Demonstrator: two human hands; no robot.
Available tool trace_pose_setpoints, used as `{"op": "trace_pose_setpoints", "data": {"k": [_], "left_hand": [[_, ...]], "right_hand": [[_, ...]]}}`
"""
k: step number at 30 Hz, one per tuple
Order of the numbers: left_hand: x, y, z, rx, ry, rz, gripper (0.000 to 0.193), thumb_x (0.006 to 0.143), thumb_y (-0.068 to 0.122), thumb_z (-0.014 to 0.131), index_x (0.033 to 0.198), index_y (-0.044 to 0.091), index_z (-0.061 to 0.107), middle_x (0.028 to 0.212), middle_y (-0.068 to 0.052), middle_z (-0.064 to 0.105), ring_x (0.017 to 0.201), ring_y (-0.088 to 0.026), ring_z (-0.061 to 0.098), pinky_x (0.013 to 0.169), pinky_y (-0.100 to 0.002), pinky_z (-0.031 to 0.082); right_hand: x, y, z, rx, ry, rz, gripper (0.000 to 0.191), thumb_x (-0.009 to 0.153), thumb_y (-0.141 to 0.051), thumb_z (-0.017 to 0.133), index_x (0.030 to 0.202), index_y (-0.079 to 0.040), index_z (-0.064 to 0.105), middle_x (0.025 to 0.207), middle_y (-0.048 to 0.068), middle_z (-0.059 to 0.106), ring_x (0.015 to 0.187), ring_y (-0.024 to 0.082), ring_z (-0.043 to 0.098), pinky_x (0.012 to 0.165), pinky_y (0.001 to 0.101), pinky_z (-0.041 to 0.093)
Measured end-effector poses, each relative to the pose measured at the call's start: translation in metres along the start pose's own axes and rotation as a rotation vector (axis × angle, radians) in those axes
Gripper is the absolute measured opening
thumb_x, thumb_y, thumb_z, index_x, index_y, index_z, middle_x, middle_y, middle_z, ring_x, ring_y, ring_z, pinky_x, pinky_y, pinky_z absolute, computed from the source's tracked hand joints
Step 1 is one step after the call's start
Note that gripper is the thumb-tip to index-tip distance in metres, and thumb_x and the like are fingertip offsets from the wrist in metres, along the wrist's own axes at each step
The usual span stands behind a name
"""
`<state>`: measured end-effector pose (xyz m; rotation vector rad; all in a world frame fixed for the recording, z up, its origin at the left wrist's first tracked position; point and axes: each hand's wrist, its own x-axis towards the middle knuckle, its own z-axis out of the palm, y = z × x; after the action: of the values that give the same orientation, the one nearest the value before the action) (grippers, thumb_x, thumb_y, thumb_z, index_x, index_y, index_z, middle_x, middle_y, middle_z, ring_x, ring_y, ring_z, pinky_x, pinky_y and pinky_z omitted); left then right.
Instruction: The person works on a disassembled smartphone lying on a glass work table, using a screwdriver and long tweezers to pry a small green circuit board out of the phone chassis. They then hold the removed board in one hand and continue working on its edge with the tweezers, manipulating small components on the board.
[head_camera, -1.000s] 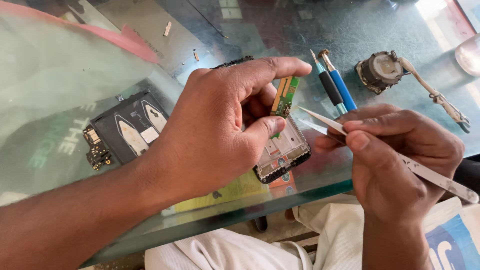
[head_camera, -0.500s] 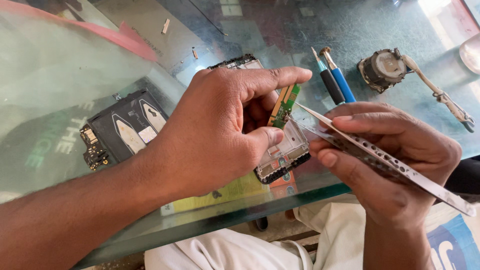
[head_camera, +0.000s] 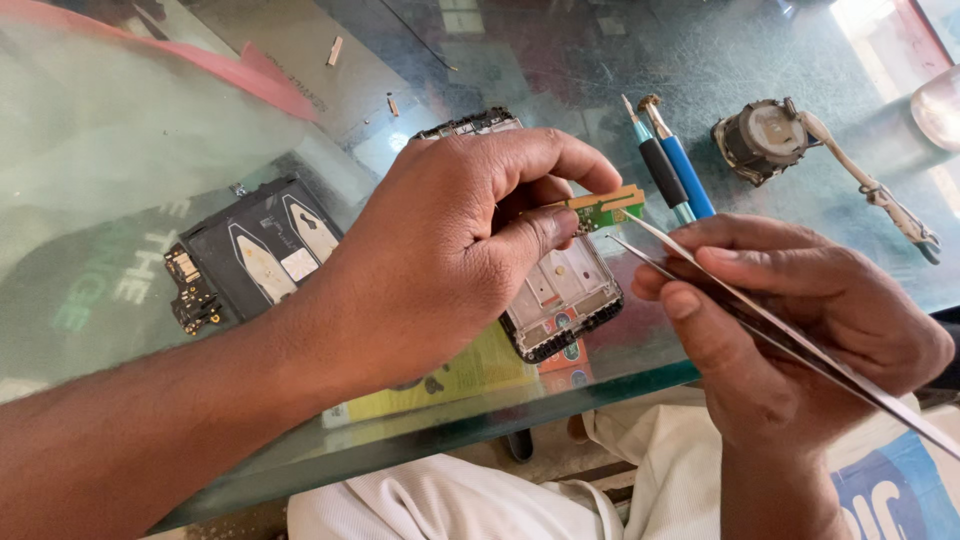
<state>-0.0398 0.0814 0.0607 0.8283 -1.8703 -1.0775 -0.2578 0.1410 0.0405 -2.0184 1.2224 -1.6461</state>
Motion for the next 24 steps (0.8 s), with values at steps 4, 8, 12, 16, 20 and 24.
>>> {"op": "trace_pose_setpoints", "data": {"k": [4, 8, 12, 16, 20, 24], "left_hand": [[-0.0023, -0.0018, -0.0021, 0.055, 0.002, 0.011, 0.025, 0.094, 0.01, 0.063, 0.115, 0.006, 0.074, 0.088, -0.004, 0.073, 0.073, -0.01, 0.069, 0.067, -0.027, 0.054], [-0.0022, -0.0042, -0.0018, 0.087, -0.009, 0.034, 0.026, 0.094, 0.01, 0.063, 0.116, 0.006, 0.075, 0.088, -0.006, 0.072, 0.075, -0.013, 0.07, 0.068, -0.029, 0.053], [-0.0012, -0.0061, -0.0009, 0.085, -0.022, 0.045, 0.028, 0.092, 0.007, 0.065, 0.117, 0.005, 0.076, 0.085, -0.006, 0.071, 0.071, -0.011, 0.068, 0.063, -0.028, 0.053], [-0.0009, -0.0075, 0.0013, -0.055, -0.044, -0.042, 0.029, 0.09, 0.004, 0.064, 0.117, 0.003, 0.075, 0.08, -0.004, 0.073, 0.064, -0.005, 0.07, 0.058, -0.024, 0.057], [-0.0006, -0.0086, 0.0018, -0.058, -0.034, -0.008, 0.027, 0.091, 0.004, 0.064, 0.115, -0.001, 0.075, 0.079, -0.003, 0.075, 0.064, -0.004, 0.071, 0.058, -0.022, 0.058], [-0.0004, -0.0091, 0.0011, -0.109, -0.032, -0.035, 0.026, 0.091, 0.003, 0.063, 0.114, -0.002, 0.075, 0.081, -0.003, 0.076, 0.064, -0.004, 0.072, 0.058, -0.021, 0.059]], "right_hand": [[-0.0043, 0.0036, 0.0001, 0.07, -0.031, -0.011, 0.015, 0.099, 0.007, 0.077, 0.104, 0.009, 0.063, 0.112, 0.026, 0.072, 0.098, 0.022, 0.077, 0.09, 0.0279, 0.067], [-0.0016, 0.0072, -0.0008, -0.005, -0.089, -0.049, 0.024, 0.087, 0.009, 0.08, 0.102, 0.011, 0.062, 0.11, 0.028, 0.07, 0.099, 0.023, 0.075, 0.087, 0.0295, 0.065], [-0.0002, 0.0063, -0.0021, 0.105, -0.139, 0.01, 0.023, 0.085, 0.011, 0.078, 0.102, 0.008, 0.063, 0.11, 0.025, 0.069, 0.1, 0.023, 0.075, 0.092, 0.031, 0.065], [-0.0033, 0.0039, -0.0009, 0.068, -0.088, -0.005, 0.022, 0.089, 0.012, 0.08, 0.101, 0.006, 0.064, 0.106, 0.022, 0.072, 0.095, 0.022, 0.077, 0.088, 0.0289, 0.066], [-0.006, 0.0018, -0.0007, 0.012, -0.07, 0.007, 0.021, 0.09, 0.01, 0.081, 0.102, 0.006, 0.064, 0.106, 0.022, 0.073, 0.096, 0.021, 0.077, 0.088, 0.0285, 0.066], [-0.0075, 0.0008, -0.0012, -0.039, -0.08, -0.006, 0.02, 0.091, 0.008, 0.081, 0.102, 0.004, 0.064, 0.104, 0.022, 0.074, 0.093, 0.02, 0.077, 0.085, 0.026, 0.064]]}}
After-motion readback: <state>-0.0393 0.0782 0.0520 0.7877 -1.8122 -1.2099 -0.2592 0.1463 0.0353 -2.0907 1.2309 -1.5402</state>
